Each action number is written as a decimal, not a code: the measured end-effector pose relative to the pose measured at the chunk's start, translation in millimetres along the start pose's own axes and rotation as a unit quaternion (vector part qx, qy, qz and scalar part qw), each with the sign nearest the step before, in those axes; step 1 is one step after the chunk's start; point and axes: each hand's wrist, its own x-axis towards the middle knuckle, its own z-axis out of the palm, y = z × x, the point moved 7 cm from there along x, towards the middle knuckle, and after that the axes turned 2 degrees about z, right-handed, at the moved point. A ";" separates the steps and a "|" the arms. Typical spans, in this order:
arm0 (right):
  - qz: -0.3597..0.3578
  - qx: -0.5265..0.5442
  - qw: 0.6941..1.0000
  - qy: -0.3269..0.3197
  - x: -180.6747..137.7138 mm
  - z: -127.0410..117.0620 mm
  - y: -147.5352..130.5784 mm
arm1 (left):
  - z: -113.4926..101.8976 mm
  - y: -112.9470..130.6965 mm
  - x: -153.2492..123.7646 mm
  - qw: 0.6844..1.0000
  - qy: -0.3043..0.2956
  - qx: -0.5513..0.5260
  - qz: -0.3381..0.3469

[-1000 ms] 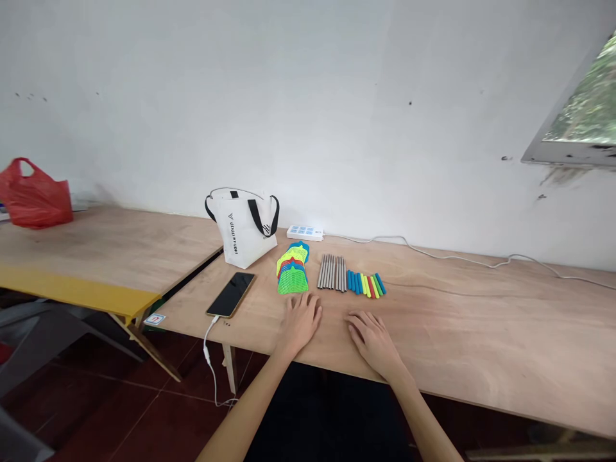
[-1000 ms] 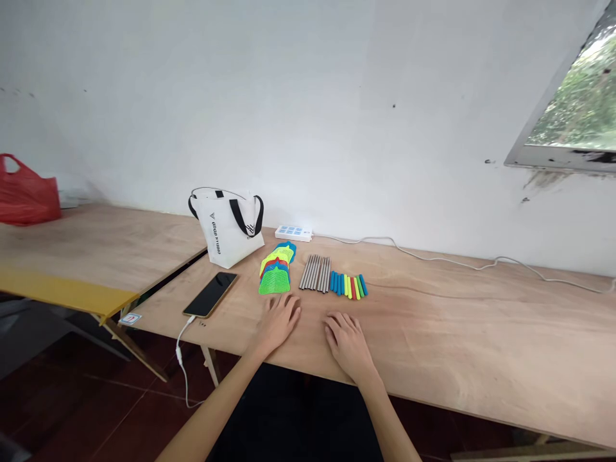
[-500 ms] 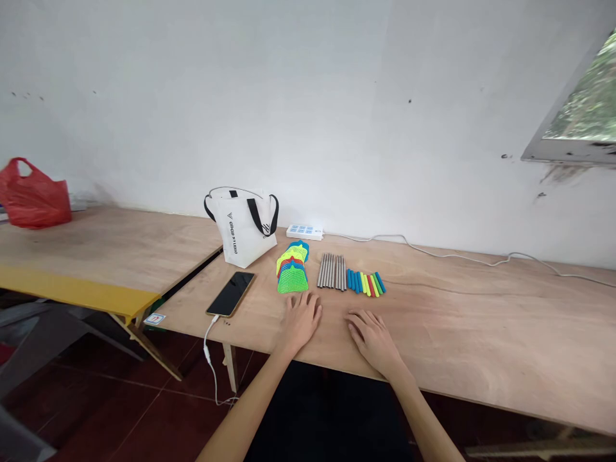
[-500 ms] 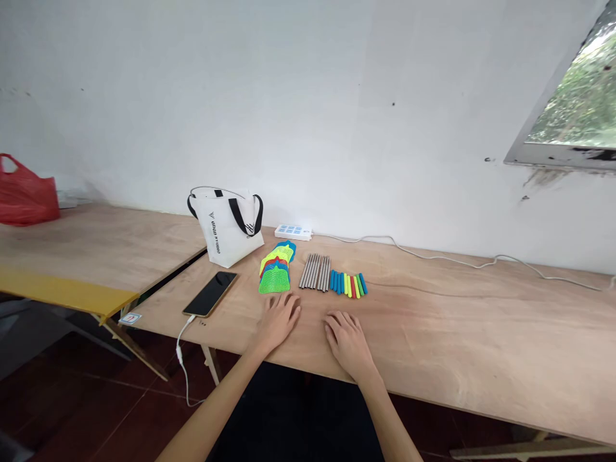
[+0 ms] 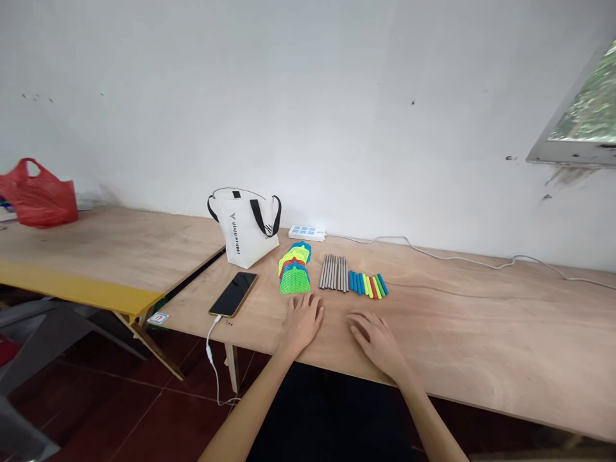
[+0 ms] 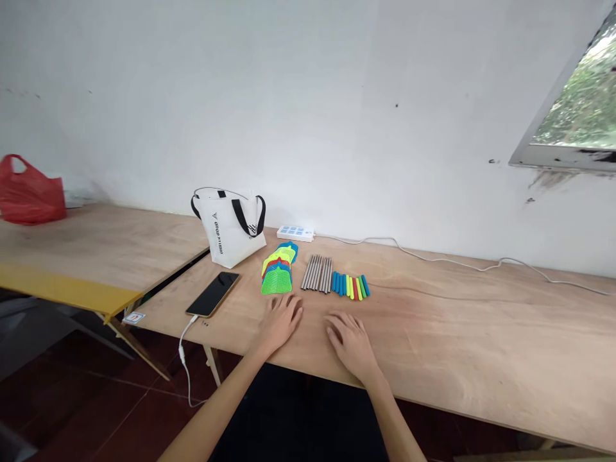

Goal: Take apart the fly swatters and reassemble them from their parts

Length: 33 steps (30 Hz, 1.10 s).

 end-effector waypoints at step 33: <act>0.182 -0.230 0.953 0.078 -14.3 -19.8 78.9 | 2.1 -1.4 -0.9 1.000 -0.003 0.008 0.005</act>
